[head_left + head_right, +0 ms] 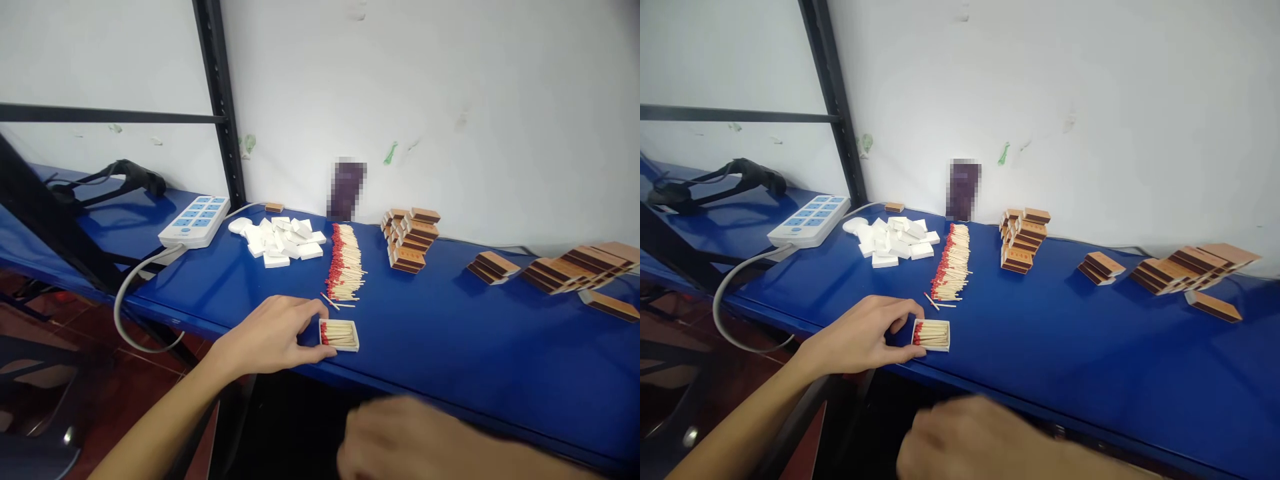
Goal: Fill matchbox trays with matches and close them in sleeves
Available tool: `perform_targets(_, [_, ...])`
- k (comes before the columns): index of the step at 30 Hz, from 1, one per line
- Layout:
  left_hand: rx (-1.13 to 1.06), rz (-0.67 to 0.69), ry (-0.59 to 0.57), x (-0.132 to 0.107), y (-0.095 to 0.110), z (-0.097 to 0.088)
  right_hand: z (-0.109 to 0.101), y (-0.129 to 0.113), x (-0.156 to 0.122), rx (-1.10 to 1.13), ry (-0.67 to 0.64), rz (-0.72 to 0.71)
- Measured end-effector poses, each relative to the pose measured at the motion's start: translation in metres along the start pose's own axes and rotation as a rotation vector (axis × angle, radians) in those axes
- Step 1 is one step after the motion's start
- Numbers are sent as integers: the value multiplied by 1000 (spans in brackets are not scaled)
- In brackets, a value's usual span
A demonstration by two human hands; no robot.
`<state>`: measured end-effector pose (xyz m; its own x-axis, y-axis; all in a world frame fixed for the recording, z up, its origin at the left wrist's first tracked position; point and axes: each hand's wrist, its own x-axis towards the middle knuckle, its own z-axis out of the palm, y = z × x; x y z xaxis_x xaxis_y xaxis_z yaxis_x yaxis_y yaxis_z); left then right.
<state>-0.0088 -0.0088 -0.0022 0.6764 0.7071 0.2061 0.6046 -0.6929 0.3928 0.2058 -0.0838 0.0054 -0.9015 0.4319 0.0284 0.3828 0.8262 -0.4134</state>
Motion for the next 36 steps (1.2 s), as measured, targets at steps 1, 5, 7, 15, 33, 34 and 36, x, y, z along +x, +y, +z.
perform_targets(1, [0, 2, -1, 0, 0, 0, -15, 4, -2, 26, 172, 110])
perform_targets(5, [-5, 9, -1, 1, 1, -1, -48, 31, 10, 177, 402, 290])
perform_targets(7, [-5, 8, 1, 0, 2, -2, -48, 42, 19, 237, 418, 301])
perform_targets(15, [-18, 5, 6, -1, 1, -1, -29, 64, 23, 123, 526, 232])
perform_targets(33, [-17, -37, -7, -2, 2, -2, -58, 85, 65, -51, 164, 417])
perform_targets(34, [-17, -34, -5, -2, 3, -3, -59, 83, 64, -48, 155, 420])
perform_targets(36, [-12, -35, -5, -2, 3, -3, -65, 79, 60, -46, 159, 436])
